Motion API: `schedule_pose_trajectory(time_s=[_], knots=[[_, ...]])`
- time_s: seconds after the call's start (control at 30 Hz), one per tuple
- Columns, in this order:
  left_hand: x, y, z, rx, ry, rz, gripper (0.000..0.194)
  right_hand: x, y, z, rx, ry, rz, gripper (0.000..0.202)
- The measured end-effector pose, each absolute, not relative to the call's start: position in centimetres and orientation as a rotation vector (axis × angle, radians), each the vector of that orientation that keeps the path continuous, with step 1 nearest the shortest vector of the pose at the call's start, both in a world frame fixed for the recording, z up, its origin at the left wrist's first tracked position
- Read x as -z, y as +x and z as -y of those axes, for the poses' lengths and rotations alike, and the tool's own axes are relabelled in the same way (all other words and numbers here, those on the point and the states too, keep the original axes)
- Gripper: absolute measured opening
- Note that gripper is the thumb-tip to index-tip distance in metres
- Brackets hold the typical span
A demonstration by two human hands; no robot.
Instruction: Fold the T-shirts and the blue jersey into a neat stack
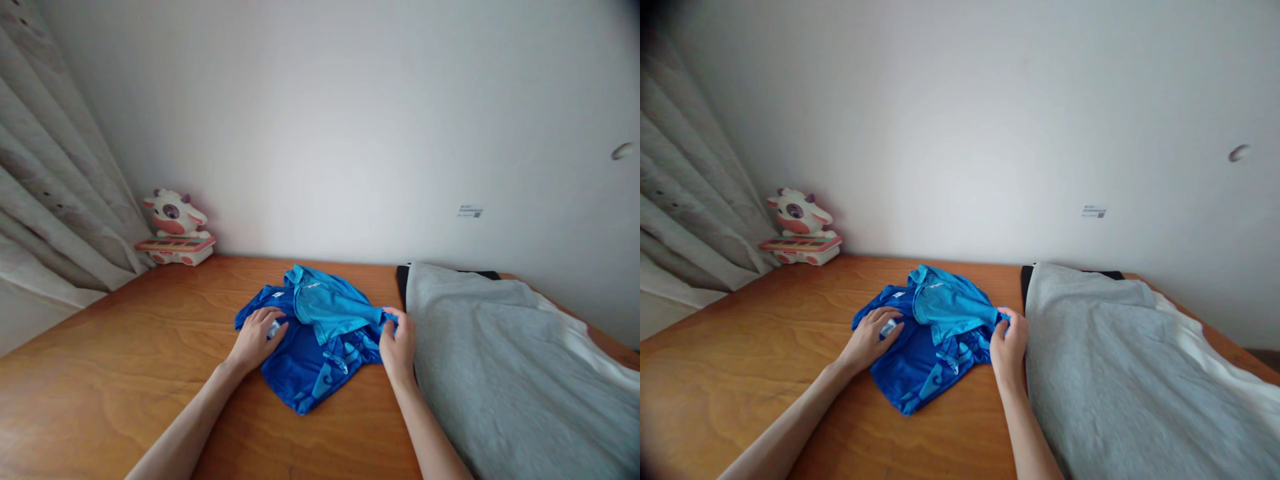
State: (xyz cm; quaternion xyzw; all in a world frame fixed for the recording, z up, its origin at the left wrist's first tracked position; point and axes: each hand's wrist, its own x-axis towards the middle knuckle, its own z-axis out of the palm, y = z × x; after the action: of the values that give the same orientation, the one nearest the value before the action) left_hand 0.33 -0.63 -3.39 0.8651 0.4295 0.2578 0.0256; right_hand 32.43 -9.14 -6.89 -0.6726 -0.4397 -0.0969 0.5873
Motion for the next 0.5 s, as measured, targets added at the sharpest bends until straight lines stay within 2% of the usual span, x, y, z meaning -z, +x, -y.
schedule_pose_trajectory(time_s=[0.1,0.23,0.3,0.4,0.43,0.5], knots=[[2.4,1.7,2.6,-0.720,2.725,-0.960,0.030,6.8,30.8,9.7,0.325,-1.588,1.350,0.029],[2.2,2.8,4.3,-0.520,2.779,-0.658,0.027,6.5,28.7,10.3,0.195,-1.716,1.690,0.061],[2.5,2.9,4.5,-0.484,2.785,-0.638,0.027,5.9,28.3,10.5,0.093,-1.849,1.748,0.052],[2.6,2.5,3.9,-0.470,2.786,-0.702,0.027,4.3,28.0,11.0,-0.124,-1.928,1.763,0.015],[2.6,2.3,3.6,-0.470,2.790,-0.744,0.027,3.6,27.9,11.3,-0.223,-1.921,1.760,0.013],[2.4,1.8,2.8,-0.473,2.800,-0.877,0.029,2.3,27.6,12.0,-0.574,-1.846,1.753,0.028]])
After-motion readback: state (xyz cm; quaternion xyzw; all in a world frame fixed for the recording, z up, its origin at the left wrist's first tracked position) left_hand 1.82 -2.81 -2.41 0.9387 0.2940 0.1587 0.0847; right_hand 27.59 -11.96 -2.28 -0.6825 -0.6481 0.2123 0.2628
